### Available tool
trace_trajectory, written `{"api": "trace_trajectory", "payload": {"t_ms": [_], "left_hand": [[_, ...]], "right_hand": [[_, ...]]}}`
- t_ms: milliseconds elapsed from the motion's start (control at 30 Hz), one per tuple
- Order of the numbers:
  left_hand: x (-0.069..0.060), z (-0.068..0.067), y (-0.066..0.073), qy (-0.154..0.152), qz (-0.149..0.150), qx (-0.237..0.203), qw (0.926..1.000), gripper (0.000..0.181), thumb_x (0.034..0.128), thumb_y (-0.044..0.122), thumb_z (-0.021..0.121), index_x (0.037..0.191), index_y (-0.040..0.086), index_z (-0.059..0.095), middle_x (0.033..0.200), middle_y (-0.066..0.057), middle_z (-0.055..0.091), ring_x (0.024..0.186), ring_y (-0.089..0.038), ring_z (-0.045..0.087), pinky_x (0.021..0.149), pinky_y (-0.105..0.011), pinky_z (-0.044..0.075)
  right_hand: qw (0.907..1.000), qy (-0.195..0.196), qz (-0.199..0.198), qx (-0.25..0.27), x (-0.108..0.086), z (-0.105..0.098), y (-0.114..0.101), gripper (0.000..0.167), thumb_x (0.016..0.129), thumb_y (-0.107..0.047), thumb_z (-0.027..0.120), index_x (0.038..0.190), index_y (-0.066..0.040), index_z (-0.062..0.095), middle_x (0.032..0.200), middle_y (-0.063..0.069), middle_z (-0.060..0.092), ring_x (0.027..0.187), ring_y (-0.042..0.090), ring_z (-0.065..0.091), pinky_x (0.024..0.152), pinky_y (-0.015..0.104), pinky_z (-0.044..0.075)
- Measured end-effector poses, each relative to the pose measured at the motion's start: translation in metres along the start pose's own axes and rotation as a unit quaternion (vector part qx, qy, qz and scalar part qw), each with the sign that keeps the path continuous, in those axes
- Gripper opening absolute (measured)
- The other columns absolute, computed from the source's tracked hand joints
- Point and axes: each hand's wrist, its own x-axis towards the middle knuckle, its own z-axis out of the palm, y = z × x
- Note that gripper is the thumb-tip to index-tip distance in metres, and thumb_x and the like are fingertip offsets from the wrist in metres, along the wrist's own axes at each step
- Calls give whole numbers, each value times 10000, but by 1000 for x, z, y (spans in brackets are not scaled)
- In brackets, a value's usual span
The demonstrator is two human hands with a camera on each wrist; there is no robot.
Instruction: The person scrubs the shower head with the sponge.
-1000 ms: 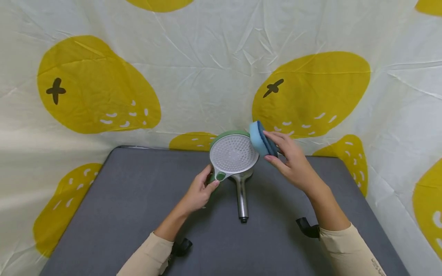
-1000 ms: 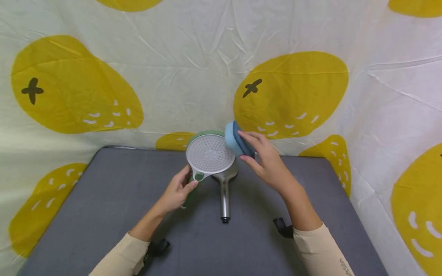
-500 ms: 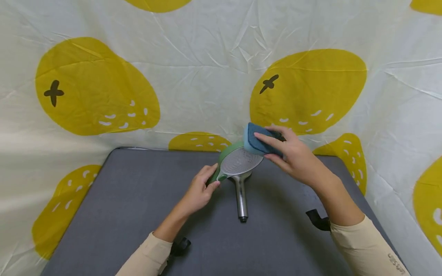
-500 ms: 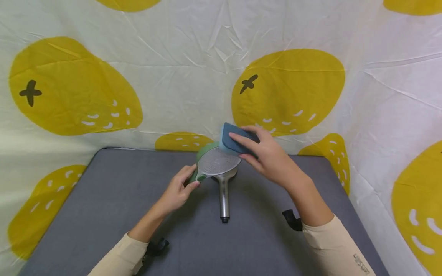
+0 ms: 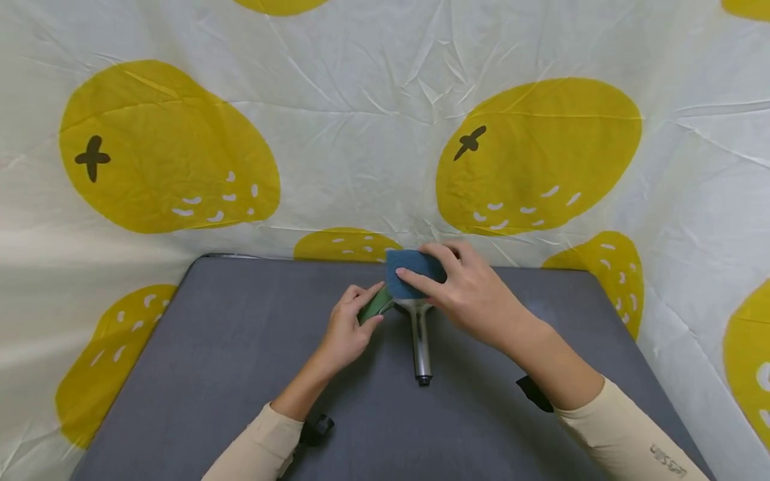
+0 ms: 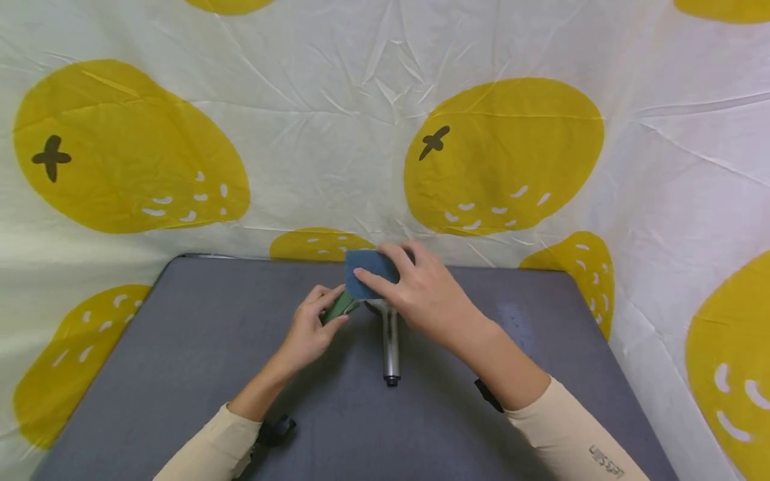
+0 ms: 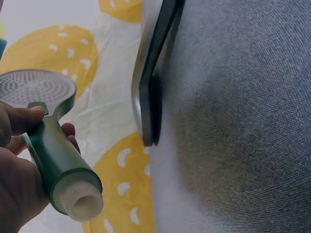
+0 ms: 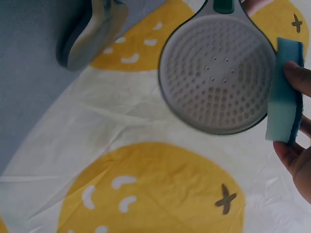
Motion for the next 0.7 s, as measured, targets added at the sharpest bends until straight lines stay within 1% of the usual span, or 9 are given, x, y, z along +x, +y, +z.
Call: {"api": "trace_trajectory", "payload": {"t_ms": [100, 200, 267, 333, 400, 500, 600, 700], "left_hand": [[1, 1, 0, 171, -53, 26, 9998, 578, 897, -2, 780, 1443, 43, 595, 1072, -107, 576, 883, -192, 528, 761, -316, 465], [3, 2, 2, 223, -190, -39, 9996, 578, 896, 7, 785, 1441, 52, 600, 1065, -91, 575, 866, -181, 513, 742, -289, 446], [3, 2, 4, 214, -296, -87, 9993, 579, 888, -1, 791, 1434, 55, 608, 1062, -86, 578, 859, -177, 510, 727, -275, 448], [5, 2, 7, 173, -418, -128, 9989, 571, 882, 1, 798, 1422, 61, 621, 1066, -85, 583, 866, -176, 521, 721, -262, 461], [7, 3, 8, 168, -503, -148, 9985, 559, 870, -5, 805, 1401, 60, 639, 1064, -90, 592, 881, -182, 544, 723, -260, 478], [9, 4, 10, 234, -645, -157, 9975, 536, 852, -17, 812, 1362, 61, 666, 1056, -96, 607, 904, -197, 587, 725, -262, 502], [12, 4, 13, 378, -750, -95, 9964, 520, 836, -20, 822, 1332, 57, 683, 1040, -102, 620, 909, -227, 629, 733, -292, 525], [14, 4, 16, 476, -819, 3, 9955, 515, 828, -8, 833, 1319, 51, 689, 1037, -109, 627, 911, -255, 656, 751, -335, 548]], "right_hand": [[9987, 14, 300, 402, -5, 0, 12, 710, 841, -151, 874, 1476, -269, 580, 1436, 236, 506, 1194, 449, 548, 926, 552, 573], [9932, 122, 671, 941, -13, 2, 32, 698, 861, -121, 845, 1486, -250, 563, 1453, 244, 491, 1250, 450, 524, 967, 579, 538], [9895, 167, 856, 1153, -18, 3, 45, 697, 862, -105, 836, 1489, -226, 557, 1456, 256, 487, 1277, 454, 512, 1000, 603, 508], [9881, 202, 941, 1198, -23, 4, 53, 699, 852, -86, 838, 1483, -208, 563, 1450, 271, 490, 1281, 466, 507, 1008, 620, 495], [9901, 258, 920, 1032, -26, 3, 56, 698, 838, -86, 849, 1471, -201, 577, 1435, 287, 496, 1245, 487, 513, 974, 627, 510], [9946, 410, 716, 624, -24, 1, 50, 690, 817, -90, 870, 1444, -208, 609, 1402, 302, 510, 1178, 502, 529, 928, 627, 517], [9977, 543, 372, 134, -14, 1, 40, 683, 797, -101, 895, 1417, -222, 639, 1366, 301, 533, 1118, 497, 550, 908, 610, 529], [9982, 493, 67, -327, -6, 6, 24, 670, 802, -84, 891, 1407, -243, 651, 1356, 274, 543, 1091, 475, 557, 901, 581, 543]]}}
